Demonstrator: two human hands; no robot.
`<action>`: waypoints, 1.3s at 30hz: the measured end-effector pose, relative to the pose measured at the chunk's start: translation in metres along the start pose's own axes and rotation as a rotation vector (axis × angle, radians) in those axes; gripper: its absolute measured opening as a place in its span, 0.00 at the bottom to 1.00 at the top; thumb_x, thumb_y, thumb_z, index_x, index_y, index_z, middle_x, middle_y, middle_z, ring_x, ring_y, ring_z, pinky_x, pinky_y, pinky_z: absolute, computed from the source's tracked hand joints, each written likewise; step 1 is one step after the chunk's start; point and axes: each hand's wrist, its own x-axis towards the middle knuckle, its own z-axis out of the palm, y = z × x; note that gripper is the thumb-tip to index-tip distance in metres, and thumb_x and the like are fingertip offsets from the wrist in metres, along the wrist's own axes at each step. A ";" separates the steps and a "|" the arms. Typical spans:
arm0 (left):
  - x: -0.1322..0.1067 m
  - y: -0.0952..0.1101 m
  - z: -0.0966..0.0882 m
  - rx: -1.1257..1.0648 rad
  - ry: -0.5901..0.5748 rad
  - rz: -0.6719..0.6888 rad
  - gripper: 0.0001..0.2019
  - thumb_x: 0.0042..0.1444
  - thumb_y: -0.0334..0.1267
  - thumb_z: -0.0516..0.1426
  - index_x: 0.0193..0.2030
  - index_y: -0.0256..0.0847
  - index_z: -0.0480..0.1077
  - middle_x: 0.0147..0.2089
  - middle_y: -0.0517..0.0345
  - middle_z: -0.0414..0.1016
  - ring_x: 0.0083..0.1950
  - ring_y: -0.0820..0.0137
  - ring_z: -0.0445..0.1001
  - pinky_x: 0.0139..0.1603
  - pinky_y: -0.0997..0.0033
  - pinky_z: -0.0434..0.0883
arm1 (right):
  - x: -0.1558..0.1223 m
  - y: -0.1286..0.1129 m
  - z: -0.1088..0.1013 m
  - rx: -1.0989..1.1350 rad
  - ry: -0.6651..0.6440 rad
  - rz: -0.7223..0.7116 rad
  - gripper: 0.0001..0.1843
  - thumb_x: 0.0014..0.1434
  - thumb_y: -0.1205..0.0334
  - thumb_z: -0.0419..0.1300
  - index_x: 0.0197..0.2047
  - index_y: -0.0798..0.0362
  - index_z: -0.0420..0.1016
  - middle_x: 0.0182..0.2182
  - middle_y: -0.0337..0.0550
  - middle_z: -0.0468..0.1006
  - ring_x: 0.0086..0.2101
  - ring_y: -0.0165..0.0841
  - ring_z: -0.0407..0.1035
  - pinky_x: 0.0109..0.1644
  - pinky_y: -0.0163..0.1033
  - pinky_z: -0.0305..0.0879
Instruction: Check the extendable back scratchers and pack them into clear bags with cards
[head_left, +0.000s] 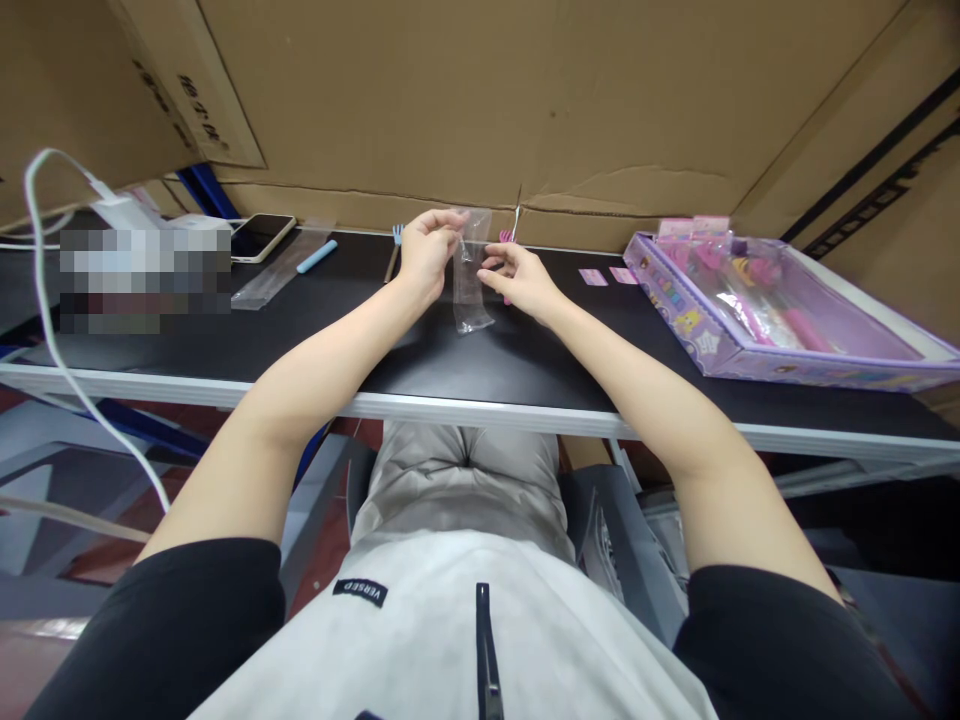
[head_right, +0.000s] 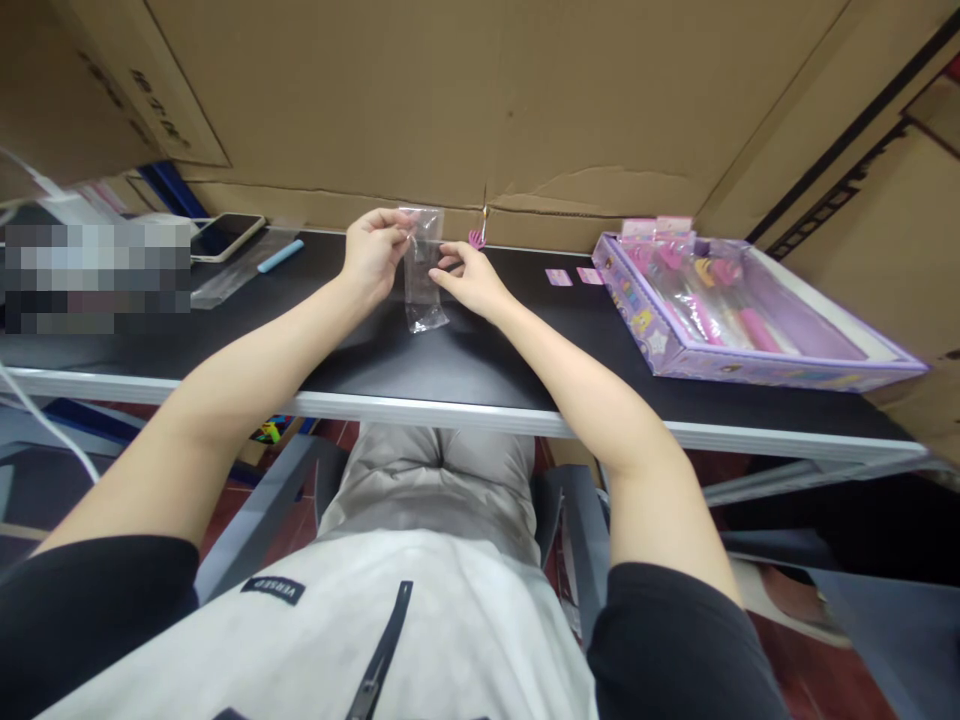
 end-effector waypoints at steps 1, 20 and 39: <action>0.001 0.000 -0.001 0.001 -0.009 -0.003 0.12 0.49 0.23 0.63 0.29 0.44 0.68 0.43 0.57 0.85 0.64 0.57 0.84 0.66 0.55 0.81 | 0.000 -0.001 -0.001 0.001 0.010 0.018 0.33 0.66 0.47 0.73 0.66 0.56 0.76 0.59 0.58 0.82 0.50 0.40 0.80 0.58 0.48 0.81; 0.005 0.010 -0.012 -0.006 -0.134 -0.163 0.14 0.50 0.22 0.61 0.40 0.44 0.80 0.50 0.54 0.86 0.64 0.53 0.83 0.68 0.47 0.81 | -0.011 -0.020 -0.012 0.120 -0.127 0.109 0.05 0.62 0.68 0.68 0.41 0.55 0.86 0.29 0.42 0.82 0.32 0.38 0.79 0.50 0.52 0.84; 0.067 -0.007 -0.066 0.254 0.177 -0.148 0.22 0.54 0.35 0.67 0.57 0.51 0.78 0.49 0.53 0.81 0.48 0.59 0.85 0.44 0.63 0.83 | -0.008 -0.024 -0.022 0.315 -0.029 0.259 0.20 0.54 0.84 0.69 0.43 0.52 0.76 0.28 0.35 0.76 0.25 0.30 0.71 0.32 0.37 0.76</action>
